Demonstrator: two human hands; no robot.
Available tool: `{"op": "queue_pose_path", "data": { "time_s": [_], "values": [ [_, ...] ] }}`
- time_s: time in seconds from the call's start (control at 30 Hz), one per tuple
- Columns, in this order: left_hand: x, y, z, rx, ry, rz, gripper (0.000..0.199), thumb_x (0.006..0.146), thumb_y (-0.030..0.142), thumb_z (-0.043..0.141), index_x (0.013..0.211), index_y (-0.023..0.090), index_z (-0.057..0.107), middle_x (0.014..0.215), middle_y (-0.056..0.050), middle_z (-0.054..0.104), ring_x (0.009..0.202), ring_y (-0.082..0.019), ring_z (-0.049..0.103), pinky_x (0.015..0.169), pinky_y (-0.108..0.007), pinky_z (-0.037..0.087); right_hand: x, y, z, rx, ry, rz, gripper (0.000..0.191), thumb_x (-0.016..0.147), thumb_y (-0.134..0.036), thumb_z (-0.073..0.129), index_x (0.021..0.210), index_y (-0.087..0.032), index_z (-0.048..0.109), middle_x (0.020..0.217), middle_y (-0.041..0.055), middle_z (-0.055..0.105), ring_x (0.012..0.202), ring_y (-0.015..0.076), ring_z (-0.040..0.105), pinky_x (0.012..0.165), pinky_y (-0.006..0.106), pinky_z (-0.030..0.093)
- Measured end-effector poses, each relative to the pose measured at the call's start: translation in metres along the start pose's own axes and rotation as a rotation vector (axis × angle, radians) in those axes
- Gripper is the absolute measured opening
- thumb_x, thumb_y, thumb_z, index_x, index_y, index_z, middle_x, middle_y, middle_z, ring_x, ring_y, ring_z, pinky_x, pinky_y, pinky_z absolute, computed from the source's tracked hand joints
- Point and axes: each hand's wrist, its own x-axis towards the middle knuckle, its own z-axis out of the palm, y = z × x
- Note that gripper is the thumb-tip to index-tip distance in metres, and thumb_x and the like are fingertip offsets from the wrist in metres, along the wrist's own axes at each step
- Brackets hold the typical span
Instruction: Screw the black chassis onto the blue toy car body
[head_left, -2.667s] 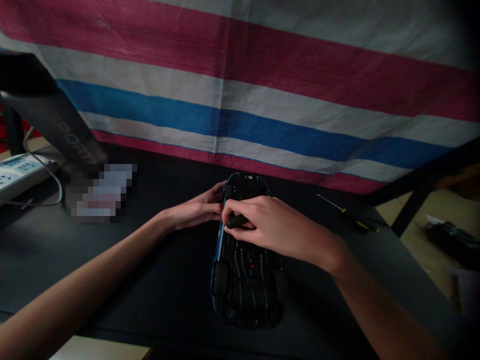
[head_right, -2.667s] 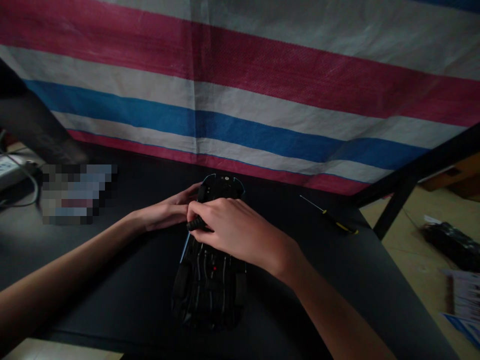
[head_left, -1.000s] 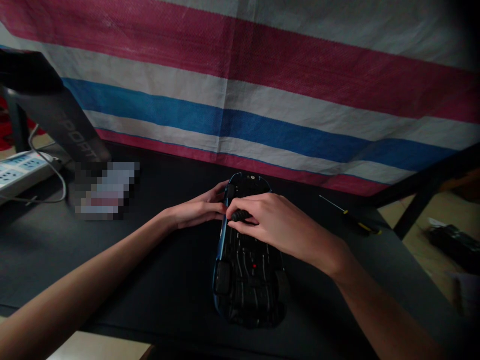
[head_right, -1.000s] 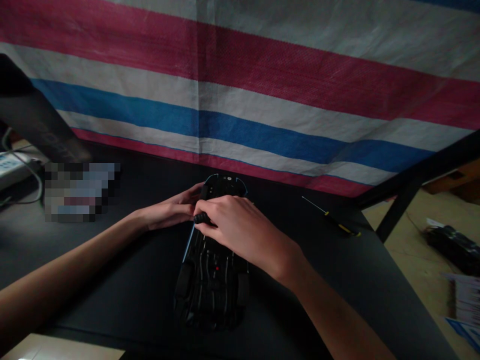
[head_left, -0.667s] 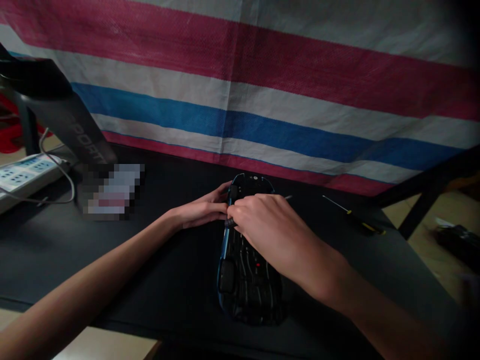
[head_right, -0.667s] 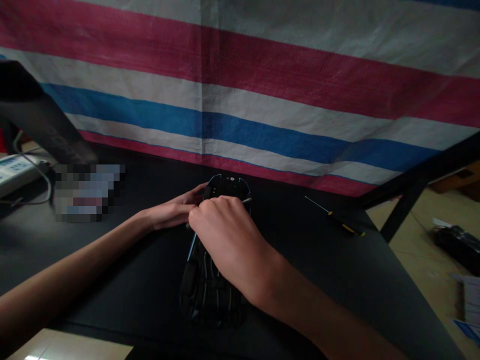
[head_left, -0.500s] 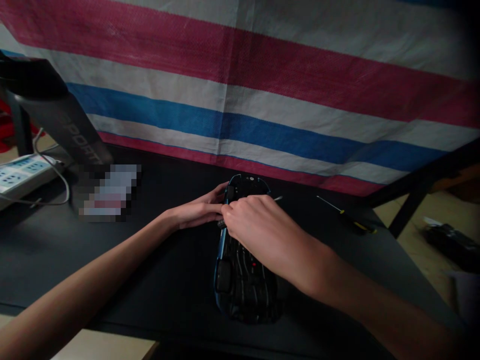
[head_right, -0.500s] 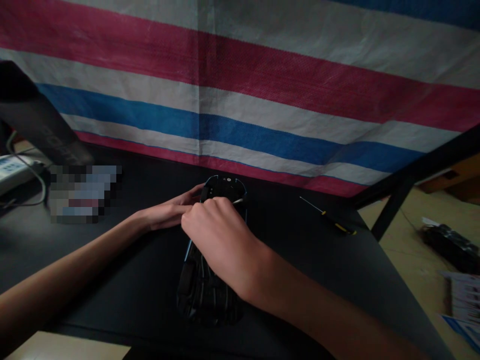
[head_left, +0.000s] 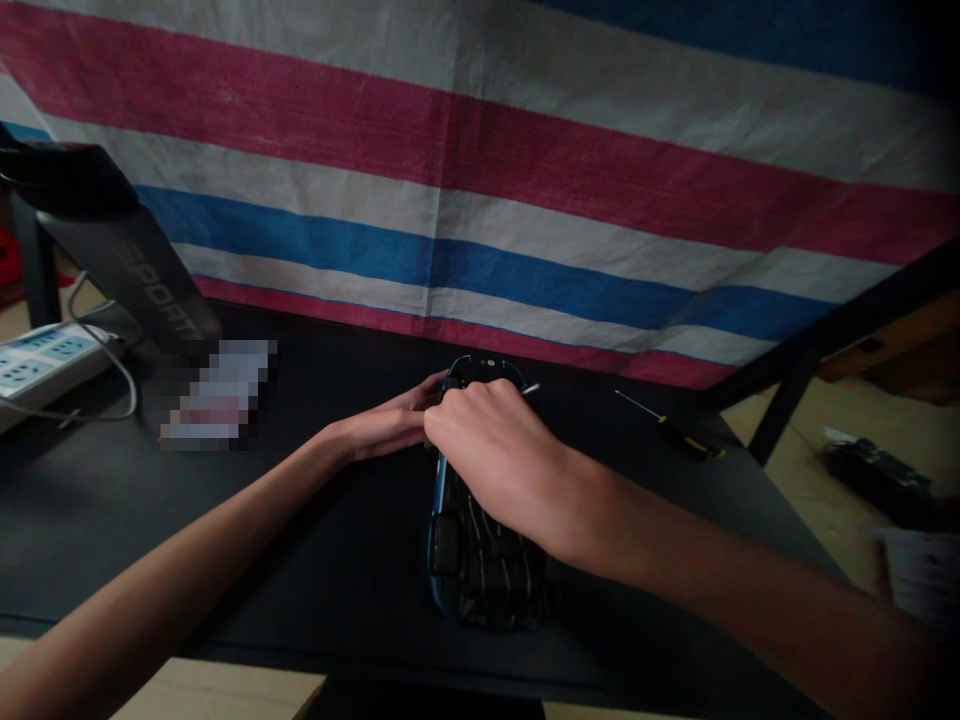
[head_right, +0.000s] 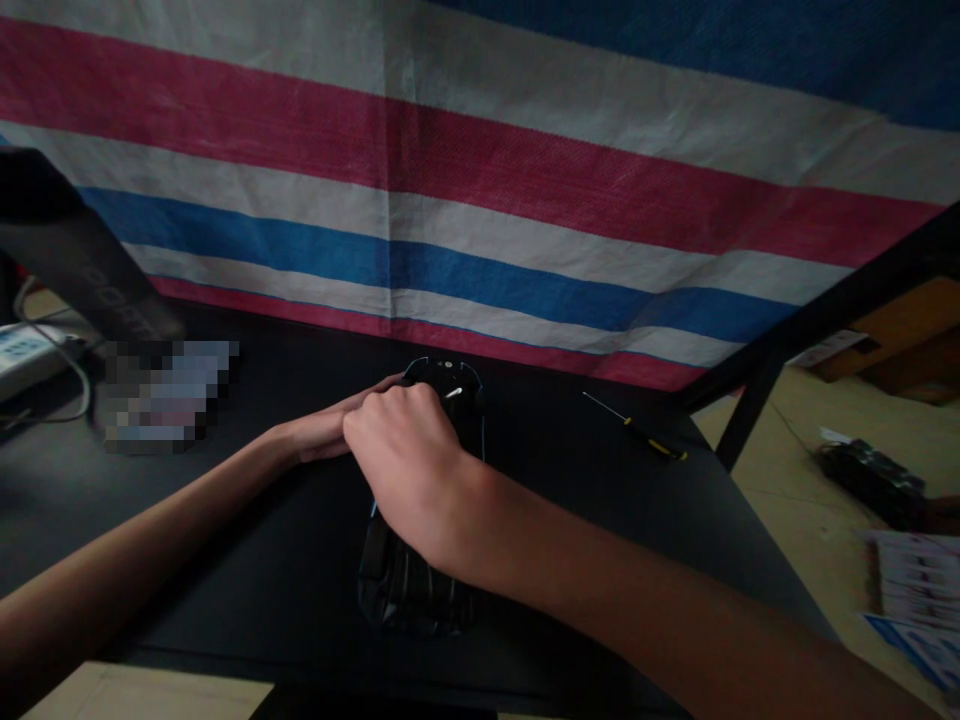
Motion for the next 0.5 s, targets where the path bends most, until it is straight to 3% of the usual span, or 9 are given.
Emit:
{"op": "queue_pose_path", "data": {
  "time_s": [0.13, 0.33, 0.5],
  "values": [
    [0.000, 0.000, -0.001, 0.001, 0.006, 0.008, 0.078, 0.080, 0.020, 0.078, 0.151, 0.029, 0.045, 0.141, -0.006, 0.063, 0.127, -0.022, 0.062, 0.109, -0.036, 0.047, 0.005, 0.004, -0.002, 0.016, -0.057, -0.017, 0.008, 0.088, -0.013, 0.073, 0.094, -0.010, 0.079, 0.092, 0.0157, 0.079, 0.086, 0.0241, 0.075, 0.070, 0.029, 0.049],
    [0.002, -0.004, -0.003, -0.031, -0.076, 0.031, 0.086, 0.083, 0.013, 0.075, 0.157, 0.027, 0.035, 0.145, -0.011, 0.059, 0.128, -0.024, 0.062, 0.110, -0.040, 0.046, -0.005, 0.025, 0.021, 0.152, 0.016, 0.012, 0.019, 0.092, -0.028, 0.067, 0.100, -0.013, 0.076, 0.091, 0.0134, 0.077, 0.084, 0.0250, 0.073, 0.069, 0.031, 0.046],
    [0.004, -0.002, -0.003, 0.006, -0.122, 0.055, 0.087, 0.083, 0.012, 0.074, 0.159, 0.026, 0.033, 0.156, -0.013, 0.051, 0.138, -0.028, 0.055, 0.120, -0.048, 0.036, -0.018, 0.053, 0.056, 0.668, 0.088, 0.076, 0.014, 0.092, -0.028, 0.063, 0.101, -0.021, 0.072, 0.076, -0.0009, 0.071, 0.065, 0.0142, 0.064, 0.061, 0.025, 0.040]
  ]
}}
